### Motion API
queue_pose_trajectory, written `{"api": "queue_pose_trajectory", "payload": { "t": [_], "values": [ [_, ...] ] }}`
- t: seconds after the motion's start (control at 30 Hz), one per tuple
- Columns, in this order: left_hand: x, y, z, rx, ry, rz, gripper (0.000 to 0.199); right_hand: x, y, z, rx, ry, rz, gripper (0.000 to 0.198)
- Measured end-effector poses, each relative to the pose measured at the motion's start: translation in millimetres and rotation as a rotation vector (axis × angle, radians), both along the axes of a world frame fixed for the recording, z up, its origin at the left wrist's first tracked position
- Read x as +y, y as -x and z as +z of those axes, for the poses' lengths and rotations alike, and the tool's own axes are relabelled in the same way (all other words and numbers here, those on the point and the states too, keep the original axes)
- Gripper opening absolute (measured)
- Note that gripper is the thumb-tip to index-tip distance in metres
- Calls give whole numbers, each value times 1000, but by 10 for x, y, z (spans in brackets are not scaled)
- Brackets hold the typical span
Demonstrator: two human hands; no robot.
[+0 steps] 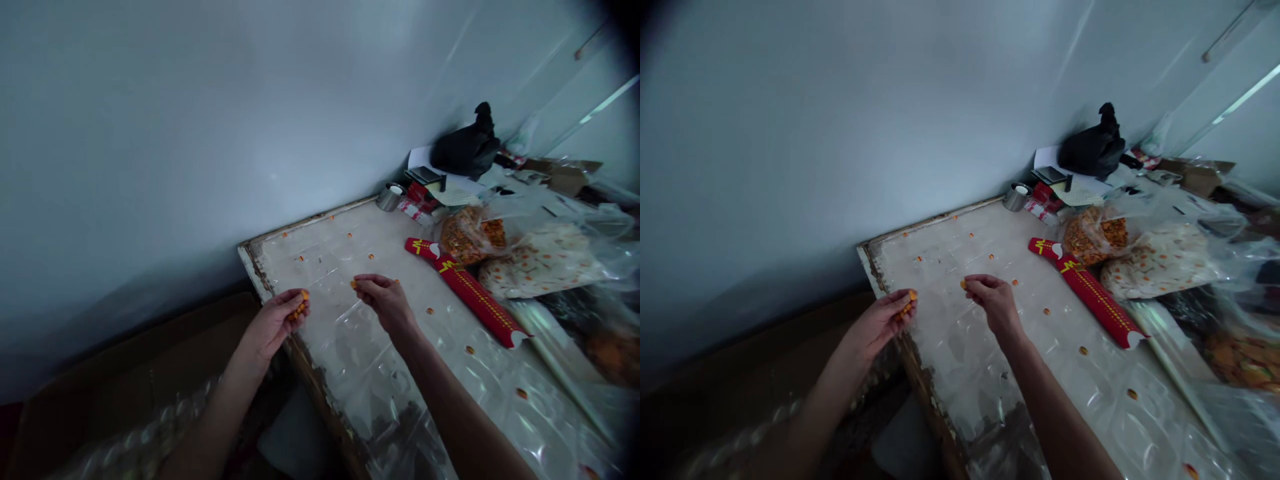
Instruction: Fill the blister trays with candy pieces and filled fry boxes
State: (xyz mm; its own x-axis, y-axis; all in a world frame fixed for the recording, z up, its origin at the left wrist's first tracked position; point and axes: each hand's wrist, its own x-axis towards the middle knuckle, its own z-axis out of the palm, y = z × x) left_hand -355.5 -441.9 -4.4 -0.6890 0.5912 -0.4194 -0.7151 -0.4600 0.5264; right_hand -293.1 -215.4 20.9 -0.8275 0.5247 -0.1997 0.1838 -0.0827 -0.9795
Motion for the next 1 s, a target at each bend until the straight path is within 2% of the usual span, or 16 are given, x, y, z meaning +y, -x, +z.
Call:
{"api": "queue_pose_trajectory", "payload": {
  "t": [0.07,0.17,0.23,0.33,0.43,0.5,0.6,0.77,0.8,0.87,1.0],
  "values": [
    [-152,24,-17,62,58,70,16,76,-32,-56,-29,-108,-5,30],
    [-248,36,-26,106,147,156,18,-23,75,-170,-49,-354,99,21],
    [-230,15,-14,80,150,144,19,-152,199,-250,-37,-543,159,14],
    [-152,-45,19,38,150,108,18,-280,332,-347,-44,-809,229,16],
    [-77,-93,39,57,179,117,19,-276,354,-390,-76,-997,293,18],
    [-36,-105,36,99,203,131,20,-231,361,-376,-130,-1004,330,18],
    [17,-105,22,133,230,109,20,-156,466,-287,-288,-942,365,8],
    [82,-96,45,141,243,83,29,-88,769,-76,-529,-1002,505,9],
    [87,-91,57,139,241,87,29,-88,782,-45,-508,-995,521,10],
    [89,-74,85,137,237,83,29,-103,715,-1,-329,-901,522,12],
    [136,-42,137,123,207,12,27,-181,343,49,200,-532,608,25]
  ]
}}
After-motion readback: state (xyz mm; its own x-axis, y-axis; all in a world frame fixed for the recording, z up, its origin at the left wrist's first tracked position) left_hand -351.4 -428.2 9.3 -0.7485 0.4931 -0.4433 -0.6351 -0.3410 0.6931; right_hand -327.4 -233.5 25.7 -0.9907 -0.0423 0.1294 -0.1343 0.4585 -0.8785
